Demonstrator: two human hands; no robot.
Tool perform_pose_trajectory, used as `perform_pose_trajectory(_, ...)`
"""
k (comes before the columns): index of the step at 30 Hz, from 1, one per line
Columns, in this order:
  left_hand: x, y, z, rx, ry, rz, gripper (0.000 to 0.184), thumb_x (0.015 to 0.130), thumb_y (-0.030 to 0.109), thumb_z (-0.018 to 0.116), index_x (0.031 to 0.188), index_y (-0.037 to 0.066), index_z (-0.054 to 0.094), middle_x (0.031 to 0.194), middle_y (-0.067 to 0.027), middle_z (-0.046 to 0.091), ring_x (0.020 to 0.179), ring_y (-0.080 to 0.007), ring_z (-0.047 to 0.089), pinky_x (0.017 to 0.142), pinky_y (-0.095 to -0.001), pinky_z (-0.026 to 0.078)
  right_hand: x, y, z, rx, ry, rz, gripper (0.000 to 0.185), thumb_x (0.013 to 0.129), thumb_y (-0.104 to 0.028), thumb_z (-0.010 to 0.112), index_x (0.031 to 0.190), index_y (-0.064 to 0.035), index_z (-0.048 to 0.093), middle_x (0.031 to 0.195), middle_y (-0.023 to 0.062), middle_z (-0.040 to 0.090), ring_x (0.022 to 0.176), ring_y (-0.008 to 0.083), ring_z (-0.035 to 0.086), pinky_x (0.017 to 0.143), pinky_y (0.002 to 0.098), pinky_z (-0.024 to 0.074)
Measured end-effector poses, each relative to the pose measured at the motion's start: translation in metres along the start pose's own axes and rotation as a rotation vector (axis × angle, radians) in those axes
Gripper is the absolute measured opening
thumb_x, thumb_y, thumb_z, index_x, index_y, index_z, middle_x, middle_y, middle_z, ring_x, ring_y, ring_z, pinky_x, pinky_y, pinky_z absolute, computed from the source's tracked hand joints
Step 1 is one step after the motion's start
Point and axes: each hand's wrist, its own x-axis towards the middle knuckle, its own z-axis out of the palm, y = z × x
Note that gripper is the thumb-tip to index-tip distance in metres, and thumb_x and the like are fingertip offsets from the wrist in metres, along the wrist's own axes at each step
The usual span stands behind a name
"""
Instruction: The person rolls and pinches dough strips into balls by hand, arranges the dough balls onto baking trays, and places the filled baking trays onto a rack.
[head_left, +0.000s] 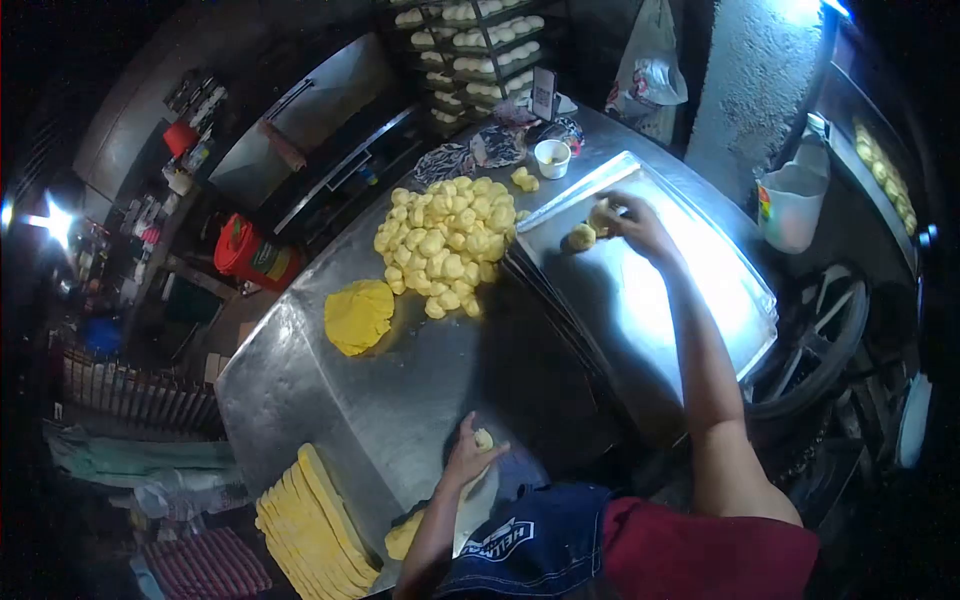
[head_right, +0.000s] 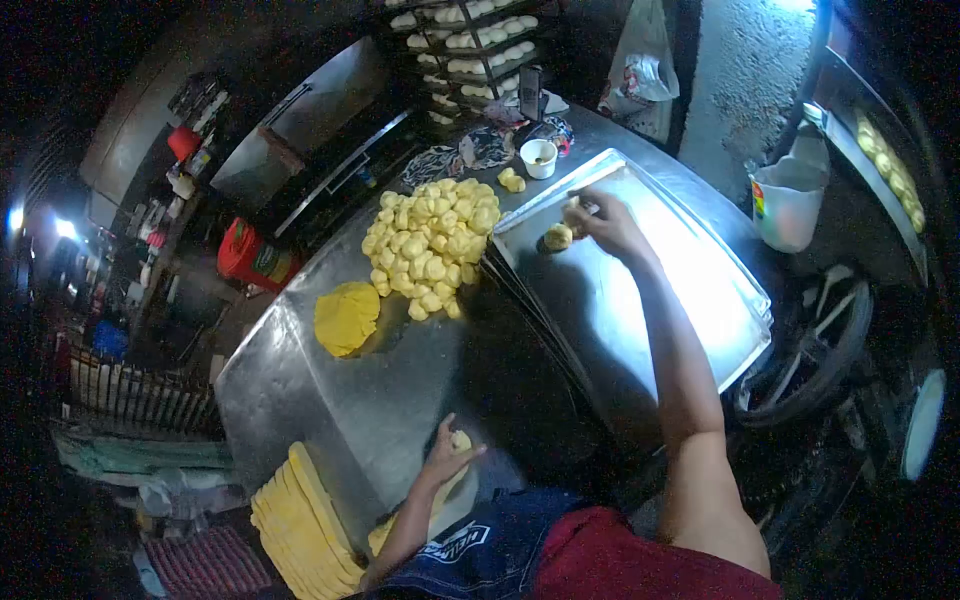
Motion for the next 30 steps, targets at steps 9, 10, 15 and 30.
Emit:
perform_pose_trajectory(9, -0.016, -0.015, 0.008, -0.06, -0.033, 0.11, 0.112, 0.082, 0.006, 0.081, 0.167, 0.009, 0.007, 0.135, -0.0229, 0.059, 0.124, -0.0342, 0.061, 0.107, -0.0412, 0.048, -0.011, 0.012, 0.055, -0.891, 0.562, 0.059, 0.056, 0.097, -0.052, 0.065, 0.129, -0.0062, 0.067, 0.139, 0.0223, 0.056, 0.119, 0.0402, 0.057, 0.096, 0.0528, 0.0475)
perform_pose_trajectory(10, -0.028, -0.005, 0.007, 0.025, -0.01, 0.131, 0.113, 0.083, 0.001, 0.078, 0.167, 0.01, 0.003, 0.133, -0.0236, 0.061, 0.123, -0.0354, 0.062, 0.105, -0.0415, 0.049, -0.024, 0.006, 0.077, -0.9, 0.659, -0.022, 0.057, 0.096, -0.043, 0.07, 0.137, -0.0056, 0.062, 0.14, 0.0205, 0.056, 0.12, 0.0402, 0.057, 0.097, 0.0527, 0.048)
perform_pose_trajectory(15, -0.062, 0.012, -0.001, -0.199, 0.277, 0.369, 0.122, 0.08, 0.0, 0.081, 0.167, 0.013, -0.003, 0.147, -0.0227, 0.055, 0.129, -0.0385, 0.059, 0.11, -0.0423, 0.047, -0.218, -0.022, 0.248, -0.351, -0.6, -0.211, 0.042, 0.091, -0.03, 0.073, 0.126, -0.0074, 0.068, 0.123, 0.0209, 0.068, 0.106, 0.0413, 0.067, 0.091, 0.0513, 0.0534)
perform_pose_trajectory(30, -0.052, -0.012, 0.005, 0.203, 0.383, 0.238, 0.032, 0.09, 0.031, 0.07, 0.088, -0.002, 0.069, 0.091, -0.0286, 0.073, 0.092, -0.0486, 0.071, 0.081, -0.0533, 0.057, -0.273, -0.034, 0.294, -0.349, -0.385, 0.162, 0.046, 0.091, -0.05, 0.069, 0.098, -0.0046, 0.07, 0.092, 0.0263, 0.071, 0.091, 0.0475, 0.069, 0.08, 0.0564, 0.055)
